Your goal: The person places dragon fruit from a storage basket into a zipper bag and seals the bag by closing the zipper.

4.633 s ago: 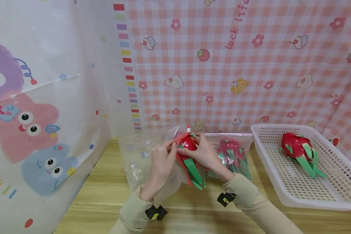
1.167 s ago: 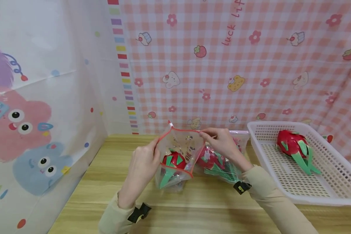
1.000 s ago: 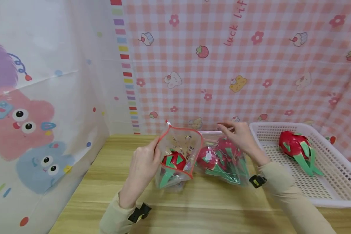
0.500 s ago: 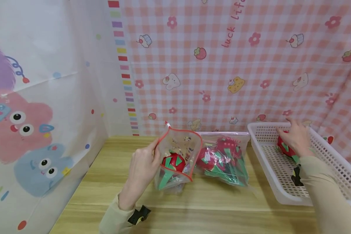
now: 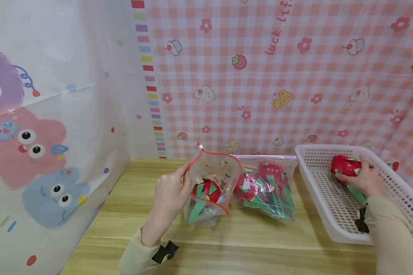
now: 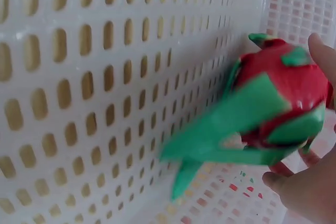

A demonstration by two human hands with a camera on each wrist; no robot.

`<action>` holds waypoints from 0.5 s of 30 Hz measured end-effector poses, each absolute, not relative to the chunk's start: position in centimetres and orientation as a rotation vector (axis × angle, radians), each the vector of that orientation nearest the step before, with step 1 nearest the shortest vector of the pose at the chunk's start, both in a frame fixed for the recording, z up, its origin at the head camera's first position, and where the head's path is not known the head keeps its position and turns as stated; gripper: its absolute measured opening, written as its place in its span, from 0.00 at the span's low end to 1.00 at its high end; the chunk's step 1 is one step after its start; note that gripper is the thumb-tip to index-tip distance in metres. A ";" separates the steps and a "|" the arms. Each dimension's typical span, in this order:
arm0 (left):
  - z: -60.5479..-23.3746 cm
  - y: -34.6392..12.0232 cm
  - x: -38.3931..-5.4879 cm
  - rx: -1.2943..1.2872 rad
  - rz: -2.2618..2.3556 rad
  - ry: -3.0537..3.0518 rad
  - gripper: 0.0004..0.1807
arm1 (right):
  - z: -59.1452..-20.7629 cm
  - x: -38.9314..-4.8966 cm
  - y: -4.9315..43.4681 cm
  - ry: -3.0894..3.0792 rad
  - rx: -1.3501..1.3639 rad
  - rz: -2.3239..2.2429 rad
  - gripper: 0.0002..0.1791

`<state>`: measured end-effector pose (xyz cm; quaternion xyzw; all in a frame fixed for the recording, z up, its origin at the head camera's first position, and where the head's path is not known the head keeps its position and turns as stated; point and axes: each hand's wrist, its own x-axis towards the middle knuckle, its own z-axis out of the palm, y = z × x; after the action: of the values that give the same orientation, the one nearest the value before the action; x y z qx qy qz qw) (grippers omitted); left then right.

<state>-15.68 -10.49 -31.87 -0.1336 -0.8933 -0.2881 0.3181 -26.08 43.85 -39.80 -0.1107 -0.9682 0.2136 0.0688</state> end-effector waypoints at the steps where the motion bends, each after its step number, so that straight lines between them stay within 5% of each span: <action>1: -31.9 -10.5 -15.7 -0.351 -0.757 -2.349 0.16 | -39.7 -26.1 43.8 -2.917 -0.341 0.645 0.61; 15: -31.8 -10.4 -15.7 -0.333 -0.766 -2.377 0.17 | -40.9 -26.8 43.9 -2.868 -0.242 0.737 0.51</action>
<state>-15.72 -10.37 -31.84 -0.1259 -0.8982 -0.2894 0.3061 -26.84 43.91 -40.89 -0.0812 -0.9618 0.2471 0.0853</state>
